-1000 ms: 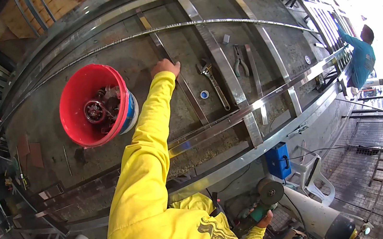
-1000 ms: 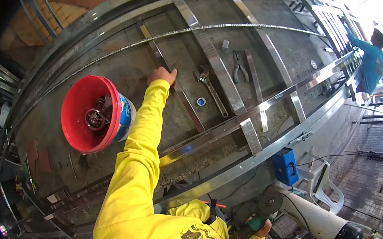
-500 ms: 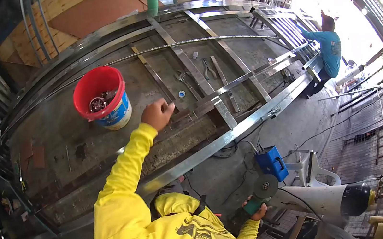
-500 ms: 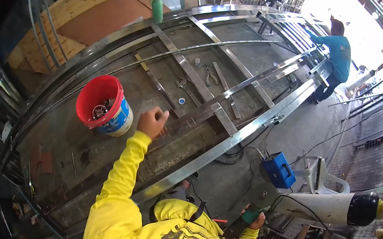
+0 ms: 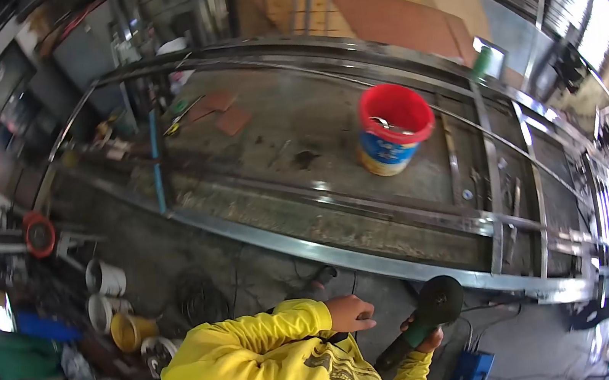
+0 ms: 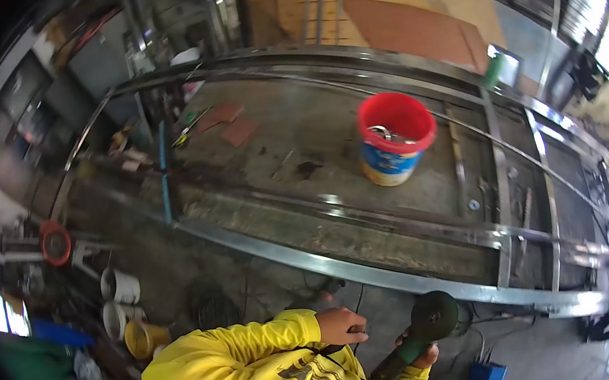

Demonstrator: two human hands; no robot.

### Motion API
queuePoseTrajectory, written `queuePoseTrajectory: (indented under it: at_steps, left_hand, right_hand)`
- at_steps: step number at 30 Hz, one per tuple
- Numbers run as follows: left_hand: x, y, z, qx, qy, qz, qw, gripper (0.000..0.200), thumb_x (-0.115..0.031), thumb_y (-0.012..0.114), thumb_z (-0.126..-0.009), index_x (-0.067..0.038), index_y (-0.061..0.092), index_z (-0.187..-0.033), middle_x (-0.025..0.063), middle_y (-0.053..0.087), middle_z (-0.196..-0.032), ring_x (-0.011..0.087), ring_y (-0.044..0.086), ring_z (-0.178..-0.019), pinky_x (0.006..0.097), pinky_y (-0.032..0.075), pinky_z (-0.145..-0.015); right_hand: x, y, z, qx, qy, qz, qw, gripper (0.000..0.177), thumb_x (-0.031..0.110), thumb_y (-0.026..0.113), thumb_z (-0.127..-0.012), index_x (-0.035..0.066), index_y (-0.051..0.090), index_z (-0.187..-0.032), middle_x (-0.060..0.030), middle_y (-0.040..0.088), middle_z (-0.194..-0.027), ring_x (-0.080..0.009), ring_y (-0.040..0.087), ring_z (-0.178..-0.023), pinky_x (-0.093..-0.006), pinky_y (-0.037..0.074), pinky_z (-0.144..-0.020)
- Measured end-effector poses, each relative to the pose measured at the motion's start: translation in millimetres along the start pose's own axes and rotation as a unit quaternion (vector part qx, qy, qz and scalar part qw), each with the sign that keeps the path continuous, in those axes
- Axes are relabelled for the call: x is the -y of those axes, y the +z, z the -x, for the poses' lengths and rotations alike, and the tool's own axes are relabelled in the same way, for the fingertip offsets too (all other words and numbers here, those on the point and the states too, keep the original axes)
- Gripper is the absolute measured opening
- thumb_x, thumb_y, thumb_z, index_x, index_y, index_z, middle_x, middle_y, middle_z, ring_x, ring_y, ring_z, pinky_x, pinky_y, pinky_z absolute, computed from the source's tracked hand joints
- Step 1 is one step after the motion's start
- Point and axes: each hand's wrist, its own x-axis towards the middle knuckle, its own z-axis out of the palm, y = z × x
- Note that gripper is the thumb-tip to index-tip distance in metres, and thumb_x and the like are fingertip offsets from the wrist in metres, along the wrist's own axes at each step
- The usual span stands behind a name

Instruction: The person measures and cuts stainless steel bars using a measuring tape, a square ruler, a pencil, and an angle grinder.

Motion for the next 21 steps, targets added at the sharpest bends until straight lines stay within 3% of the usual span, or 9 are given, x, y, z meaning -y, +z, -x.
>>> queuePoseTrajectory:
  at_steps: [6, 7, 9, 10, 11, 15, 18, 21]
  left_hand:
    - [8.8, -17.4, 42.6, -0.056, -0.04, 0.136, 0.988, 0.051, -0.054, 0.074, -0.09, -0.007, 0.069, -0.108, 0.0096, 0.073, -0.087, 0.027, 0.072, -0.083, 0.0402, 0.056, -0.079]
    - [5.1, -27.2, 47.4, -0.026, -0.05, 0.183, 0.982, 0.064, -0.057, 0.078, -0.086, -0.004, 0.063, -0.119, 0.0132, 0.072, -0.099, 0.0275, 0.071, -0.094, 0.0398, 0.055, -0.086]
    - [13.9, -29.2, 55.7, -0.146, -0.048, 0.195, 0.969, 0.074, -0.057, 0.082, -0.081, -0.001, 0.059, -0.124, 0.0167, 0.07, -0.105, 0.0295, 0.069, -0.1, 0.0397, 0.053, -0.09]
    - [20.2, -35.9, 60.7, -0.207, -0.047, 0.196, 0.957, 0.079, -0.057, 0.085, -0.079, 0.0, 0.057, -0.126, 0.0184, 0.069, -0.108, 0.0305, 0.068, -0.103, 0.0397, 0.052, -0.092]
    - [24.7, -55.8, 68.4, -0.171, -0.074, 0.223, 0.957, 0.087, -0.049, 0.088, -0.075, 0.002, 0.05, -0.135, 0.0189, 0.064, -0.118, 0.0296, 0.063, -0.109, 0.0394, 0.05, -0.096]
    - [70.8, -85.4, 102.8, -0.27, -0.013, 0.295, 0.917, 0.085, -0.031, 0.084, -0.078, 0.001, 0.041, -0.145, 0.0124, 0.06, -0.125, 0.0227, 0.057, -0.116, 0.0382, 0.046, -0.102]
    - [111.0, -101.2, 133.4, -0.311, -0.067, 0.304, 0.898, 0.085, -0.03, 0.085, -0.071, 0.003, 0.046, -0.139, 0.019, 0.066, -0.115, 0.0312, 0.065, -0.109, 0.0396, 0.049, -0.1]
    - [130.5, -133.5, 165.0, -0.328, -0.172, 0.198, 0.908, 0.079, -0.025, 0.082, -0.071, 0.002, 0.045, -0.136, 0.0254, 0.068, -0.114, 0.0425, 0.068, -0.106, 0.0467, 0.054, -0.092]
  right_hand:
    - [-50.9, 36.3, -108.1, -0.004, 0.087, -0.02, 0.996, 0.074, 0.051, 0.069, -0.089, 0.001, 0.05, -0.14, -0.0216, 0.064, -0.116, -0.0374, 0.066, -0.094, -0.0513, 0.057, -0.083]
    - [-68.2, 54.2, -129.4, -0.027, 0.082, -0.021, 0.996, 0.073, 0.055, 0.066, -0.091, 0.002, 0.051, -0.139, -0.0223, 0.065, -0.112, -0.0369, 0.066, -0.091, -0.0506, 0.057, -0.079]
    - [-98.5, 69.3, -158.6, -0.04, 0.14, 0.035, 0.989, 0.078, 0.064, 0.059, -0.09, 0.0, 0.054, -0.134, -0.0208, 0.066, -0.114, -0.0335, 0.066, -0.093, -0.0466, 0.058, -0.082]
    - [-113.3, 98.0, -174.4, -0.034, 0.149, 0.037, 0.988, 0.074, 0.056, 0.066, -0.088, -0.002, 0.055, -0.132, -0.0205, 0.068, -0.11, -0.0336, 0.069, -0.093, -0.0443, 0.059, -0.083]
    - [-130.3, 122.1, -189.5, -0.011, 0.147, 0.054, 0.988, 0.074, 0.056, 0.066, -0.088, -0.003, 0.054, -0.132, -0.0204, 0.068, -0.11, -0.0328, 0.07, -0.094, -0.0432, 0.059, -0.082]
    - [-193.4, 174.5, -226.7, 0.047, 0.154, 0.143, 0.976, 0.069, 0.047, 0.069, -0.088, -0.003, 0.053, -0.132, -0.0192, 0.068, -0.109, -0.0299, 0.07, -0.091, -0.0402, 0.059, -0.081]
    - [-245.6, 214.5, -241.4, 0.011, 0.137, 0.27, 0.953, 0.062, 0.042, 0.068, -0.092, -0.003, 0.054, -0.131, -0.0188, 0.069, -0.109, -0.0298, 0.072, -0.091, -0.04, 0.06, -0.08]
    - [-303.5, 218.7, -241.4, -0.036, 0.111, 0.417, 0.901, 0.045, 0.025, 0.075, -0.091, -0.001, 0.058, -0.123, -0.0101, 0.068, -0.107, -0.0217, 0.068, -0.091, -0.0348, 0.055, -0.083]
